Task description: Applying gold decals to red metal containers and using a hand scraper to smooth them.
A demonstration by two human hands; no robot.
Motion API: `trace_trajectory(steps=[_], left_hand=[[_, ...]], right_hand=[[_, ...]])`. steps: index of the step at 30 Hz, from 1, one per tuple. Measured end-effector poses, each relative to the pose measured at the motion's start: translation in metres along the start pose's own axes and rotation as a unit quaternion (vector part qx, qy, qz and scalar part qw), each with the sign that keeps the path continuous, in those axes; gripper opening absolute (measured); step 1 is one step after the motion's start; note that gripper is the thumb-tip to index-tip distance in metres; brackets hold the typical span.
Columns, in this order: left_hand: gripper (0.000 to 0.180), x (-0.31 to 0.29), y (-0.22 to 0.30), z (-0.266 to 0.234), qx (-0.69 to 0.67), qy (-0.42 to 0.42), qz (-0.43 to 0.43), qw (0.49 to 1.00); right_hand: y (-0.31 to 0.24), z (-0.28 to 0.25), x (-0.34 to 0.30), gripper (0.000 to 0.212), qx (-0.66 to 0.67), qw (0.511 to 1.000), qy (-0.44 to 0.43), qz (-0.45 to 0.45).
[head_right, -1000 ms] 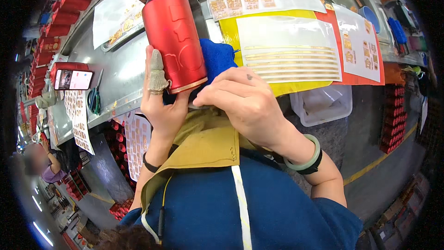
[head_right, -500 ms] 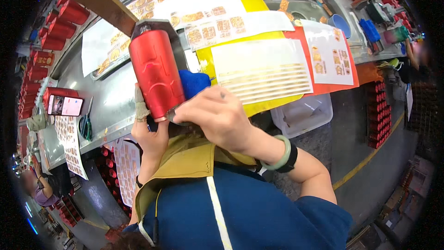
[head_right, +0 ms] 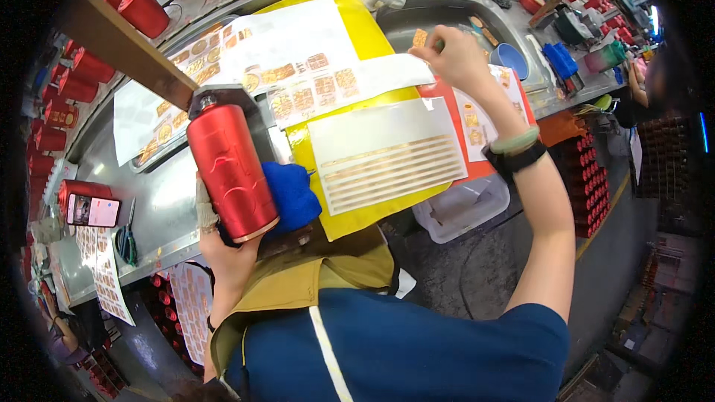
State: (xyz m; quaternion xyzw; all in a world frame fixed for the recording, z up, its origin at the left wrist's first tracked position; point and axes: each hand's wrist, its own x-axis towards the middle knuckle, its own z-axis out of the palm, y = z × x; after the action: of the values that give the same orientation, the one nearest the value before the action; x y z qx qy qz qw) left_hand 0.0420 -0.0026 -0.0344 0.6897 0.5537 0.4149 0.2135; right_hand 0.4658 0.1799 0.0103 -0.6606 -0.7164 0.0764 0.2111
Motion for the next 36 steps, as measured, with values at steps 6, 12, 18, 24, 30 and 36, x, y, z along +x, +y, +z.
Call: trace_trajectory(steps=[6,12,18,24,30,36], left_hand=[[0.111,-0.002,-0.003,0.003,-0.011,0.000,-0.022,1.000],[0.109,0.000,0.003,0.000,0.020,-0.006,-0.012,1.000],[0.111,0.003,0.004,0.002,0.013,-0.008,0.000,1.000],[0.113,0.002,0.002,0.002,0.035,-0.002,0.015,0.999],[0.114,0.000,-0.002,0.003,0.025,0.004,0.019,0.999],[0.115,0.000,-0.003,0.005,0.018,0.005,0.012,1.000]], right_hand=[[0.132,0.021,0.070,0.025,-0.151,0.963,-0.222,0.027],[0.158,0.048,0.088,0.026,-0.115,0.936,-0.329,0.038],[0.178,0.050,0.104,0.026,-0.101,0.950,-0.273,0.112],[0.178,0.048,0.112,0.023,-0.136,0.977,-0.096,0.132],[0.163,0.064,0.100,0.019,-0.268,0.960,-0.015,0.084],[0.183,0.097,0.096,0.021,-0.209,0.965,-0.127,0.098]])
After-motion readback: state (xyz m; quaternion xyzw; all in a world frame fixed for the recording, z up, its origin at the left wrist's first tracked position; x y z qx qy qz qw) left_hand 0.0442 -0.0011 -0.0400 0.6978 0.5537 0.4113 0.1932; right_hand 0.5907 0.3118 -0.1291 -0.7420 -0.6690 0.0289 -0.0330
